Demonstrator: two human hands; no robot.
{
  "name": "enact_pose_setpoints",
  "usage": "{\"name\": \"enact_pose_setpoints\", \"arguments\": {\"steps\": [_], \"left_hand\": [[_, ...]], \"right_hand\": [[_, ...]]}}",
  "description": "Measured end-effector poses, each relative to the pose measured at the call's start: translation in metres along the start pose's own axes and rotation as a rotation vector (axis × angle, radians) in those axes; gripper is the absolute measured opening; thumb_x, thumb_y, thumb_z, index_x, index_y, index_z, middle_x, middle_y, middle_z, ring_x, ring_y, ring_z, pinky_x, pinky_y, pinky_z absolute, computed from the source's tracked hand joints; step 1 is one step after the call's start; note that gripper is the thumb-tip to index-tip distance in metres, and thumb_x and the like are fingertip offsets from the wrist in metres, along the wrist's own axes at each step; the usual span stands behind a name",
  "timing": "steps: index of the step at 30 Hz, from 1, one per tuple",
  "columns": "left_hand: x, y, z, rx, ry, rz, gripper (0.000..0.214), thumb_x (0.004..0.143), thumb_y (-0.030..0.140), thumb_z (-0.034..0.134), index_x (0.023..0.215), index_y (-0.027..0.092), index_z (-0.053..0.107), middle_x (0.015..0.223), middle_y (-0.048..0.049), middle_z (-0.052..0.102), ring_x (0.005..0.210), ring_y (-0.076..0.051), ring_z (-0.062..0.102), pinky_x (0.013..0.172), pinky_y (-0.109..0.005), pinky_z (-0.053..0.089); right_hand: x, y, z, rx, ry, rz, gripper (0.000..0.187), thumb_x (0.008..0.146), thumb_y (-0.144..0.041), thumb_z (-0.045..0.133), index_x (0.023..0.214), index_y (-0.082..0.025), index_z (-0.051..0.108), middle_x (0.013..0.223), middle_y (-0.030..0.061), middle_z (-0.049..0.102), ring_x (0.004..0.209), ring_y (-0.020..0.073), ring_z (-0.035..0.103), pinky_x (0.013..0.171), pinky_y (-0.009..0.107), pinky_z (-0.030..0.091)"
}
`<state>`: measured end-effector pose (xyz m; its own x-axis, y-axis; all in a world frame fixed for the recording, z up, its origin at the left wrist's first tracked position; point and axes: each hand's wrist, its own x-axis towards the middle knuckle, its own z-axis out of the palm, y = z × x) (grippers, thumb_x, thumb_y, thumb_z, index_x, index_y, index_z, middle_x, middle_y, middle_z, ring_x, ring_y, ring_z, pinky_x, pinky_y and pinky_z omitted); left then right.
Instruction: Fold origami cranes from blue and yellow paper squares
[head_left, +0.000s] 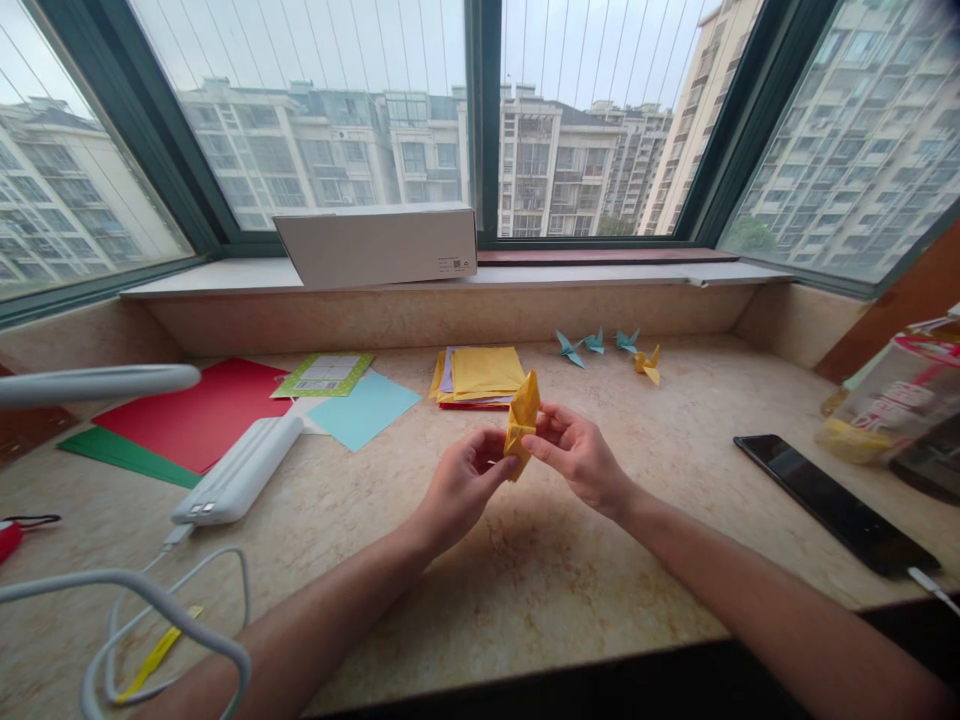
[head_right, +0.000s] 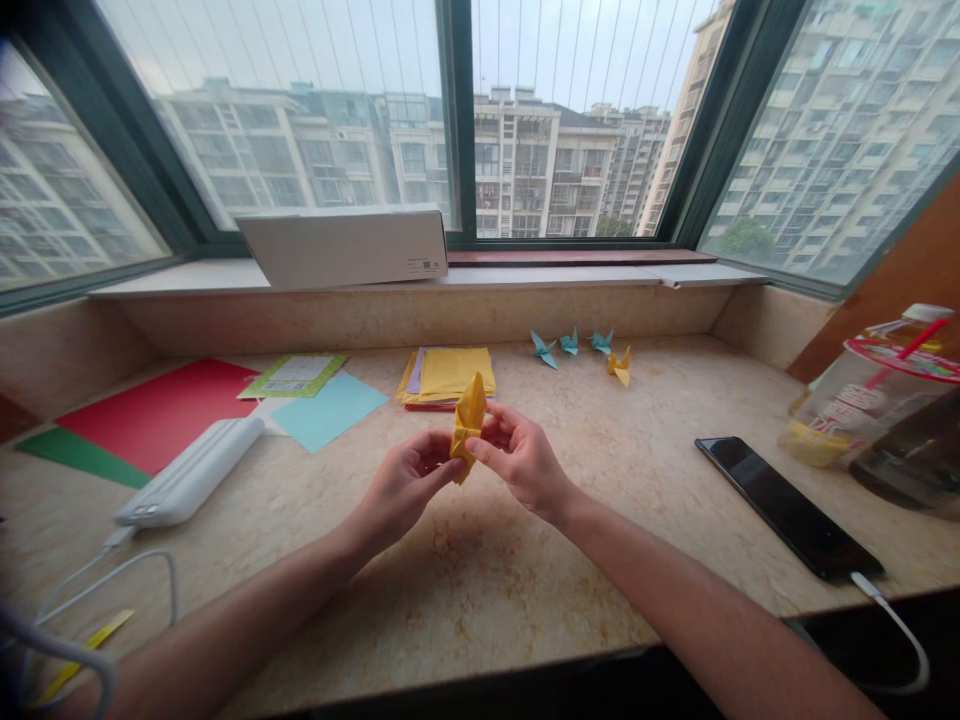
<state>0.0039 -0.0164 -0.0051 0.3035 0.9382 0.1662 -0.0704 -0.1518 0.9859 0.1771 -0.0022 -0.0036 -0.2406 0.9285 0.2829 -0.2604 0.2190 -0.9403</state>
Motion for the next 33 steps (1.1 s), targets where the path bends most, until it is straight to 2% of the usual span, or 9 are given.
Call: {"name": "enact_pose_setpoints", "arguments": {"steps": [5, 11, 16, 18, 21, 24, 27, 30, 33], "left_hand": [[-0.001, 0.002, -0.001, 0.041, 0.003, 0.014, 0.026, 0.082, 0.035, 0.071, 0.095, 0.013, 0.066, 0.085, -0.0072, 0.070, 0.076, -0.017, 0.064, 0.071, -0.030, 0.051], [-0.003, 0.005, -0.001, 0.115, -0.007, 0.058, 0.024, 0.086, 0.037, 0.065, 0.094, 0.014, 0.067, 0.089, -0.0069, 0.069, 0.078, -0.017, 0.064, 0.070, -0.028, 0.052], [0.001, 0.002, -0.006, 0.338, 0.088, 0.187, 0.018, 0.087, 0.035, 0.064, 0.086, 0.017, 0.067, 0.084, -0.0036, 0.065, 0.076, -0.015, 0.060, 0.066, -0.024, 0.049], [-0.001, 0.002, -0.006, 0.366, 0.095, 0.186, 0.018, 0.088, 0.035, 0.062, 0.093, 0.019, 0.066, 0.075, -0.0009, 0.061, 0.067, -0.013, 0.058, 0.059, -0.022, 0.047], [-0.005, 0.003, -0.003, 0.246, 0.001, 0.138, 0.023, 0.093, 0.034, 0.054, 0.112, 0.021, 0.057, 0.074, 0.0004, 0.061, 0.059, -0.011, 0.056, 0.052, -0.021, 0.047], [-0.008, 0.004, -0.001, 0.150, -0.045, 0.202, 0.025, 0.092, 0.028, 0.056, 0.117, 0.023, 0.052, 0.097, -0.0054, 0.064, 0.081, -0.016, 0.063, 0.068, -0.026, 0.054], [-0.008, 0.004, -0.001, 0.101, -0.051, 0.261, 0.026, 0.090, 0.025, 0.060, 0.115, 0.023, 0.052, 0.110, -0.0084, 0.062, 0.101, -0.019, 0.062, 0.082, -0.029, 0.053], [-0.007, 0.003, -0.001, 0.041, -0.061, 0.291, 0.025, 0.089, 0.024, 0.063, 0.113, 0.022, 0.054, 0.111, -0.0083, 0.061, 0.103, -0.019, 0.061, 0.084, -0.029, 0.052], [-0.007, 0.003, 0.000, -0.011, -0.047, 0.319, 0.023, 0.087, 0.023, 0.066, 0.108, 0.021, 0.057, 0.108, -0.0064, 0.061, 0.100, -0.018, 0.061, 0.083, -0.028, 0.053]], "right_hand": [[0.001, 0.000, -0.002, -0.051, -0.018, 0.040, 0.027, 0.072, -0.036, 0.080, 0.093, -0.020, 0.072, 0.093, 0.0044, 0.075, 0.087, 0.0200, 0.070, 0.085, 0.037, 0.056], [0.000, 0.000, -0.003, -0.087, -0.032, 0.033, 0.024, 0.072, -0.035, 0.081, 0.089, -0.020, 0.074, 0.087, 0.0028, 0.075, 0.083, 0.0191, 0.069, 0.082, 0.036, 0.055], [-0.003, 0.001, -0.006, -0.279, -0.038, -0.127, 0.015, 0.080, -0.032, 0.075, 0.089, -0.021, 0.074, 0.082, 0.0023, 0.070, 0.076, 0.0171, 0.065, 0.073, 0.032, 0.054], [-0.004, 0.000, -0.007, -0.313, -0.041, -0.221, 0.010, 0.082, -0.029, 0.073, 0.090, -0.023, 0.075, 0.087, 0.0032, 0.069, 0.082, 0.0177, 0.065, 0.074, 0.032, 0.054], [-0.006, -0.003, -0.008, -0.387, -0.083, -0.372, 0.013, 0.084, -0.023, 0.071, 0.095, -0.027, 0.076, 0.099, 0.0043, 0.069, 0.092, 0.0186, 0.065, 0.082, 0.033, 0.054], [-0.007, -0.007, -0.008, -0.514, -0.126, -0.475, 0.024, 0.086, -0.019, 0.068, 0.108, -0.030, 0.074, 0.108, 0.0057, 0.068, 0.102, 0.0199, 0.065, 0.092, 0.037, 0.053], [-0.007, -0.010, -0.010, -0.562, -0.157, -0.493, 0.036, 0.088, -0.023, 0.067, 0.122, -0.031, 0.067, 0.119, 0.0073, 0.064, 0.112, 0.0224, 0.061, 0.099, 0.040, 0.050], [-0.008, -0.011, -0.010, -0.538, -0.164, -0.465, 0.034, 0.090, -0.029, 0.064, 0.123, -0.032, 0.066, 0.122, 0.0081, 0.061, 0.116, 0.0237, 0.059, 0.101, 0.042, 0.049], [-0.009, -0.011, -0.009, -0.458, -0.131, -0.431, 0.023, 0.090, -0.032, 0.064, 0.112, -0.032, 0.072, 0.122, 0.0078, 0.059, 0.114, 0.0236, 0.060, 0.099, 0.043, 0.050]]}}
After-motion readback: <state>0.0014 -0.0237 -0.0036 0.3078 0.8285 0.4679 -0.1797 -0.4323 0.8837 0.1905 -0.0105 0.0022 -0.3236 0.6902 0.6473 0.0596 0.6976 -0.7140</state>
